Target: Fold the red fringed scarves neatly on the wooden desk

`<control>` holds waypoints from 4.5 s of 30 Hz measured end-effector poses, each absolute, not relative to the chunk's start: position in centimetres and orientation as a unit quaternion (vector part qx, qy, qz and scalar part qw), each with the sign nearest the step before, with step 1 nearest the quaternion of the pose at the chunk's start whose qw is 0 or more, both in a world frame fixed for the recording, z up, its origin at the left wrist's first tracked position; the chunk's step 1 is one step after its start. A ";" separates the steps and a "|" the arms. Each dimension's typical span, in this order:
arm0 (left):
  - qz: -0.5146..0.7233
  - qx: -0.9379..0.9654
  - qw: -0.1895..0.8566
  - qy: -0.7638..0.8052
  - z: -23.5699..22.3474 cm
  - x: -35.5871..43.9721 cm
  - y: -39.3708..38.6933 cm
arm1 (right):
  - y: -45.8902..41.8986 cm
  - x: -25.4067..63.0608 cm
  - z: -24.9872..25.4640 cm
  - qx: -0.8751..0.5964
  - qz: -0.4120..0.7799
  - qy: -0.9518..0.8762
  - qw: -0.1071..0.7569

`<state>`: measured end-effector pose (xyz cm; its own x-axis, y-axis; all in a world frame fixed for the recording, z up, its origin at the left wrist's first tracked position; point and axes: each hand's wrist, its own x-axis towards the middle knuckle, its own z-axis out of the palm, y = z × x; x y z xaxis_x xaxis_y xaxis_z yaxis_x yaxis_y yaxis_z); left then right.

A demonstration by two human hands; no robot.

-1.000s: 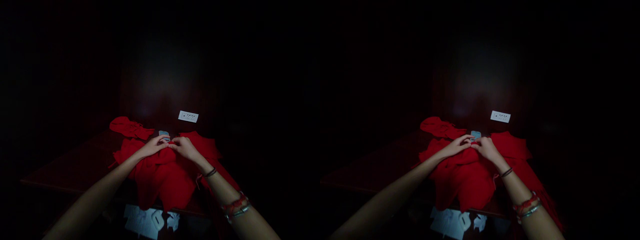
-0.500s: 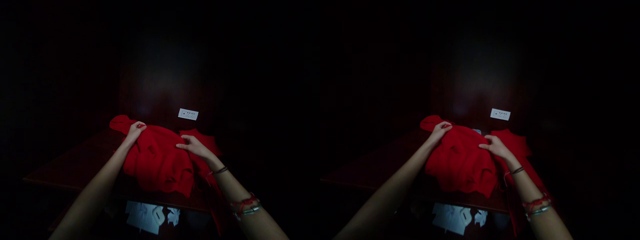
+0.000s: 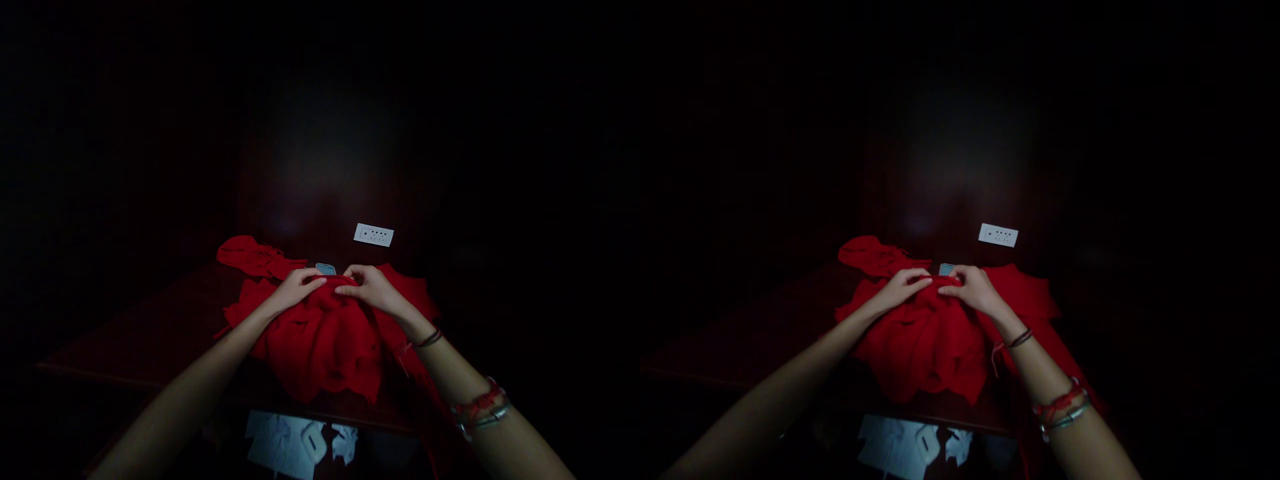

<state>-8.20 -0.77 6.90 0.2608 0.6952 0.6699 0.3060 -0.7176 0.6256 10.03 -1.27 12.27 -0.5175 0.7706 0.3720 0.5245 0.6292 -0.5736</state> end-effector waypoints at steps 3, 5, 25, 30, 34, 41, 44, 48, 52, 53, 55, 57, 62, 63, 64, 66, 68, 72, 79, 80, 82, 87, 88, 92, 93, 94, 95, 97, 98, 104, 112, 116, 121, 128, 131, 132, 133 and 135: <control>0.582 0.718 0.199 0.325 7.2 -9.0 -0.3 | -0.7 10.9 12.7 -0.380 0.236 -0.849 0.281; 0.615 0.687 0.219 0.318 7.4 -9.4 -0.1 | -0.5 11.4 13.1 -0.391 0.200 -0.863 0.248; 0.871 0.317 0.306 0.219 8.6 -14.5 1.0 | 0.1 11.9 17.8 -0.461 -0.104 -0.813 0.341; 0.863 0.289 0.328 0.251 7.5 -15.9 2.0 | 0.7 14.7 16.8 -0.466 -0.139 -0.855 0.183; 0.855 0.273 0.347 0.273 6.7 -16.0 3.0 | 1.8 18.1 14.0 -0.563 -0.159 -0.798 0.145; 0.832 0.279 0.342 0.335 5.3 -17.4 3.3 | 1.1 20.3 14.5 -0.449 0.087 -0.809 0.370; 0.769 0.374 0.302 0.422 5.3 -18.9 2.8 | 1.4 21.4 14.0 -0.469 0.101 -0.810 0.337; 0.614 0.557 0.266 0.492 7.3 -18.6 0.7 | 2.3 22.5 12.7 -0.590 -0.025 -0.787 0.176; 0.459 0.736 0.164 0.469 10.2 -14.7 -2.5 | 0.9 17.8 11.9 -0.450 0.009 -0.869 0.206; 0.419 0.774 0.133 0.455 10.9 -13.6 -3.2 | 0.2 15.7 11.9 -0.379 0.038 -0.893 0.238; 0.363 0.824 0.085 0.427 12.1 -11.7 -4.6 | -1.3 11.8 11.8 -0.263 0.090 -0.917 0.285; 0.333 0.847 0.060 0.410 13.0 -10.5 -5.8 | -2.4 8.8 11.8 -0.207 0.124 -0.924 0.297; 0.284 0.864 0.059 0.411 14.5 -10.0 -7.6 | -2.6 7.8 11.7 -0.216 0.232 -0.891 0.326; 0.280 0.864 0.059 0.415 14.5 -10.1 -7.8 | -2.3 8.2 11.6 -0.219 0.255 -0.883 0.329; 0.279 0.862 0.058 0.420 14.6 -10.1 -7.9 | -2.1 8.6 11.6 -0.223 0.273 -0.877 0.325; 0.284 0.856 0.055 0.429 14.4 -10.2 -7.9 | -1.8 9.4 11.7 -0.237 0.288 -0.875 0.309; 0.302 0.847 0.050 0.434 14.3 -10.2 -7.8 | -1.8 9.9 11.9 -0.250 0.275 -0.880 0.295; 0.341 0.829 0.052 0.440 14.1 -10.4 -7.3 | -2.2 10.4 12.7 -0.274 0.235 -0.893 0.270; 0.364 0.807 0.050 0.463 14.4 -11.4 -6.8 | -2.0 11.3 12.9 -0.283 0.198 -0.905 0.250; 0.371 0.803 0.050 0.464 14.4 -11.6 -6.7 | -1.9 11.3 12.8 -0.283 0.190 -0.907 0.247; 0.383 0.796 0.049 0.466 14.6 -12.1 -6.5 | -1.7 11.5 12.7 -0.288 0.171 -0.912 0.236; 0.406 0.776 0.046 0.481 14.9 -13.9 -5.9 | -1.2 12.0 12.8 -0.309 0.141 -0.918 0.206; 0.405 0.773 0.044 0.487 15.0 -14.3 -5.7 | -1.1 12.2 12.8 -0.313 0.138 -0.919 0.199; 0.382 0.761 0.021 0.524 14.9 -16.0 -5.1 | -0.5 12.9 13.0 -0.335 0.117 -0.918 0.176; 0.377 0.758 0.016 0.533 14.8 -16.4 -4.8 | -0.3 13.1 13.0 -0.340 0.113 -0.918 0.171; 0.372 0.754 0.013 0.541 14.6 -16.8 -4.6 | -0.2 13.3 13.0 -0.345 0.108 -0.917 0.169; 0.368 0.751 0.011 0.549 14.5 -17.3 -4.3 | 0.0 13.5 13.1 -0.351 0.101 -0.916 0.169; 0.364 0.741 0.009 0.565 14.1 -18.0 -3.9 | 0.2 13.9 13.1 -0.358 0.092 -0.915 0.163; 0.364 0.735 0.008 0.572 13.9 -18.4 -3.7 | 0.3 14.1 13.1 -0.363 0.090 -0.914 0.160; 0.355 0.714 0.016 0.604 13.1 -20.5 -2.8 | 0.5 15.8 13.4 -0.388 0.073 -0.905 0.158; 0.163 0.697 -0.016 0.698 11.6 -19.9 -1.7 | 0.5 16.3 13.5 -0.391 0.046 -0.905 0.159; 0.189 0.797 -0.004 0.573 11.2 -10.7 -2.5 | 0.2 14.7 13.7 -0.371 0.059 -0.912 0.167; 0.307 0.848 0.127 0.414 11.7 -4.0 -1.9 | -0.5 14.2 14.8 -0.388 0.051 -0.903 0.175; 0.346 0.830 0.119 0.420 12.3 -6.3 -1.9 | -0.8 15.9 15.3 -0.399 0.055 -0.886 0.231; 0.331 0.835 0.111 0.425 13.2 -7.2 -2.2 | -0.9 15.7 15.2 -0.402 0.043 -0.877 0.260; 0.321 0.839 0.108 0.427 13.5 -7.6 -2.2 | -1.0 15.5 15.2 -0.405 0.040 -0.875 0.263; 0.306 0.842 0.105 0.431 13.8 -8.1 -2.2 | -1.0 15.4 15.1 -0.408 0.041 -0.874 0.262; 0.267 0.850 0.100 0.444 14.3 -9.1 -2.1 | -1.0 15.0 15.1 -0.411 0.045 -0.874 0.256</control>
<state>-9.10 -2.07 14.31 0.4636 0.8072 0.3654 0.7006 -0.5864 0.4065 15.03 -0.99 15.08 -0.5310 0.7412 0.4107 0.6951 0.6582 -0.2892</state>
